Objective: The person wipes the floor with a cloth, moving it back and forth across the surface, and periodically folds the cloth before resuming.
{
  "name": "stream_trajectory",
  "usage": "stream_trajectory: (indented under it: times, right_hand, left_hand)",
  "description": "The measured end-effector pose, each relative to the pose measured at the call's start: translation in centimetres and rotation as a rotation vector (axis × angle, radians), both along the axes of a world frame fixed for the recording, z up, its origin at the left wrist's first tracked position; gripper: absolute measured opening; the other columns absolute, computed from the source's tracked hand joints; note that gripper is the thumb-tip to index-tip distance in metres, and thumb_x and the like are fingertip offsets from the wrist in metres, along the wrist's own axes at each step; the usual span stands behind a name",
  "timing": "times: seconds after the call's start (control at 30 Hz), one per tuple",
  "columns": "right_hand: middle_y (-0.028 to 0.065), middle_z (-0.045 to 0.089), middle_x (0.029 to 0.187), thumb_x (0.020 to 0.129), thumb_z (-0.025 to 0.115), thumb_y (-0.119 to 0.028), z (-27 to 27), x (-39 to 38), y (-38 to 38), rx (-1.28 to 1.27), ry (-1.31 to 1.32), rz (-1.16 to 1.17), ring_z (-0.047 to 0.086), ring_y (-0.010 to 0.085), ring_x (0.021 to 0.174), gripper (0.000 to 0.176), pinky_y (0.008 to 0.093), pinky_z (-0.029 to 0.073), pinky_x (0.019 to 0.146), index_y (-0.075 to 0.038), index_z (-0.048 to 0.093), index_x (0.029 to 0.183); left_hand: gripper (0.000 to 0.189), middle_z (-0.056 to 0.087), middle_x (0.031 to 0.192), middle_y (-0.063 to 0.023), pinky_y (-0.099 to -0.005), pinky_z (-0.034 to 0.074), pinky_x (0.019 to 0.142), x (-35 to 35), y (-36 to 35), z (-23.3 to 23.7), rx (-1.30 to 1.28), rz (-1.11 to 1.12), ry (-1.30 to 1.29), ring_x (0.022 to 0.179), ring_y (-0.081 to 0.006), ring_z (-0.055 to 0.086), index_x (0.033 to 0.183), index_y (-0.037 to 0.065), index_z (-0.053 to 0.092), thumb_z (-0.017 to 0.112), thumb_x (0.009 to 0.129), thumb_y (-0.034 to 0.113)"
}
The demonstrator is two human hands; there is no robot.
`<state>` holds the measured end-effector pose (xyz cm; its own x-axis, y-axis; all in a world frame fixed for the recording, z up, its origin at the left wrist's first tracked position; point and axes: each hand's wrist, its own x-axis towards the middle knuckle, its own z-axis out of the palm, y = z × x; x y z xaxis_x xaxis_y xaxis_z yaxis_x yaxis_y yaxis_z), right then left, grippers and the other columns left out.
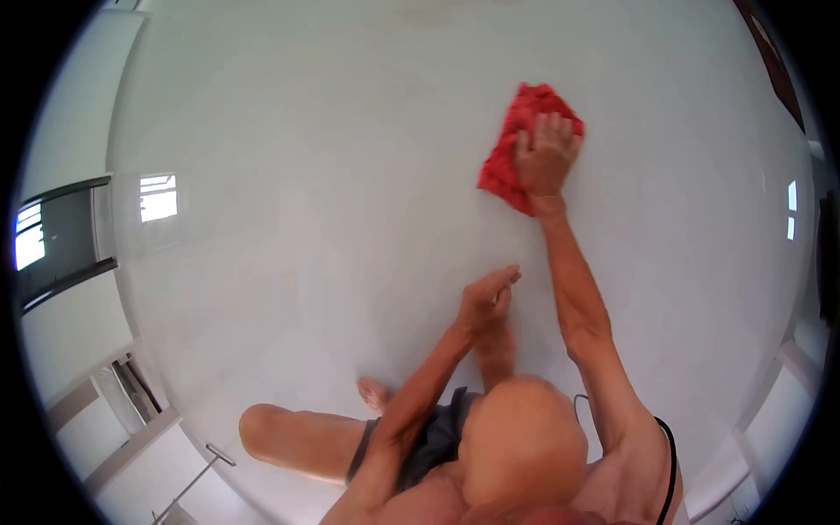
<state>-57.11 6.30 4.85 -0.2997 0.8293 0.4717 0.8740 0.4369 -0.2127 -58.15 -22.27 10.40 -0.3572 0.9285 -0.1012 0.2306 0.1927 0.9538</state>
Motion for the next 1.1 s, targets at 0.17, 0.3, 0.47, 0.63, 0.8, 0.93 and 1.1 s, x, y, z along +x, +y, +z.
stream_trajectory:
  times: [0.17, 0.3, 0.47, 0.63, 0.8, 0.93, 1.1]
  right_hand:
    - [0.0267, 0.051, 0.159, 0.103, 0.060, -0.040, 1.9, -13.5, -9.2, -0.200, 0.037, 0.251, 0.040, 0.0460, 0.152, 0.062, 0.0677, 0.023, 0.125, 0.004, 0.061, 0.147]
    - [0.0277, 0.050, 0.159, 0.103, 0.062, -0.040, 0.6, -18.4, -7.5, -0.207, 0.029, 0.368, 0.039, 0.0471, 0.152, 0.064, 0.0681, 0.023, 0.125, 0.005, 0.058, 0.148]
    - [0.0275, 0.049, 0.158, 0.100, 0.069, -0.038, 0.2, -17.9, -7.7, -0.245, 0.119, 0.417, 0.039, 0.0460, 0.152, 0.065, 0.0671, 0.024, 0.125, 0.005, 0.057, 0.147]
    - [0.0240, 0.051, 0.158, 0.099, 0.069, -0.039, -0.5, -17.5, -7.4, -0.179, 0.111, 0.389, 0.043, 0.0434, 0.150, 0.065, 0.0647, 0.027, 0.125, 0.002, 0.057, 0.148]
    - [0.0221, 0.052, 0.157, 0.100, 0.069, -0.041, 0.4, -17.1, -7.1, -0.161, 0.050, 0.421, 0.044, 0.0419, 0.149, 0.065, 0.0640, 0.028, 0.124, 0.001, 0.058, 0.148]
    - [0.0225, 0.051, 0.159, 0.101, 0.066, -0.045, 1.4, -17.0, -7.3, -0.198, 0.007, 0.402, 0.043, 0.0419, 0.150, 0.067, 0.0640, 0.027, 0.124, 0.000, 0.057, 0.150]
    - [0.0230, 0.047, 0.163, 0.102, 0.064, -0.049, 1.7, -17.9, -7.3, -0.283, -0.126, 0.378, 0.039, 0.0419, 0.153, 0.074, 0.0642, 0.027, 0.124, 0.001, 0.052, 0.155]
  left_hand:
    - [0.039, 0.075, 0.098, -0.0169, -0.0405, 0.060, 0.075, -3.7, -2.7, 2.4, -0.163, -0.211, 0.248, 0.084, -0.0341, 0.074, 0.124, 0.003, 0.072, 0.059, 0.088, -0.005]
    - [0.042, 0.073, 0.099, -0.0162, -0.0472, 0.059, 0.078, -15.1, 0.4, 6.3, -0.203, -0.486, 0.549, 0.090, -0.0383, 0.072, 0.129, 0.002, 0.067, 0.064, 0.087, 0.000]
    - [0.041, 0.075, 0.125, -0.0168, -0.0455, 0.057, 0.100, -28.6, 0.4, 20.6, -0.727, -0.713, 0.963, 0.116, -0.0349, 0.070, 0.132, 0.004, 0.070, 0.060, 0.093, 0.000]
    - [0.032, 0.076, 0.113, -0.0196, -0.0408, 0.062, 0.085, -33.0, -2.5, 30.6, -0.525, -0.109, 1.167, 0.097, -0.0345, 0.076, 0.131, -0.001, 0.070, 0.060, 0.101, 0.000]
    - [0.032, 0.077, 0.118, -0.0166, -0.0348, 0.062, 0.080, -33.1, -5.7, 25.2, -0.456, -0.001, 0.937, 0.091, -0.0276, 0.078, 0.131, 0.002, 0.069, 0.062, 0.100, -0.001]
    - [0.043, 0.067, 0.142, -0.0145, -0.0408, 0.057, 0.103, -29.5, -3.2, 16.5, -0.280, -0.230, 0.906, 0.124, -0.0322, 0.069, 0.140, 0.006, 0.064, 0.066, 0.097, 0.002]
    - [0.047, 0.056, 0.155, -0.0218, -0.0485, 0.046, 0.119, -23.7, 3.1, 8.1, 0.058, -0.321, 0.884, 0.144, -0.0402, 0.053, 0.141, 0.001, 0.063, 0.066, 0.094, 0.003]
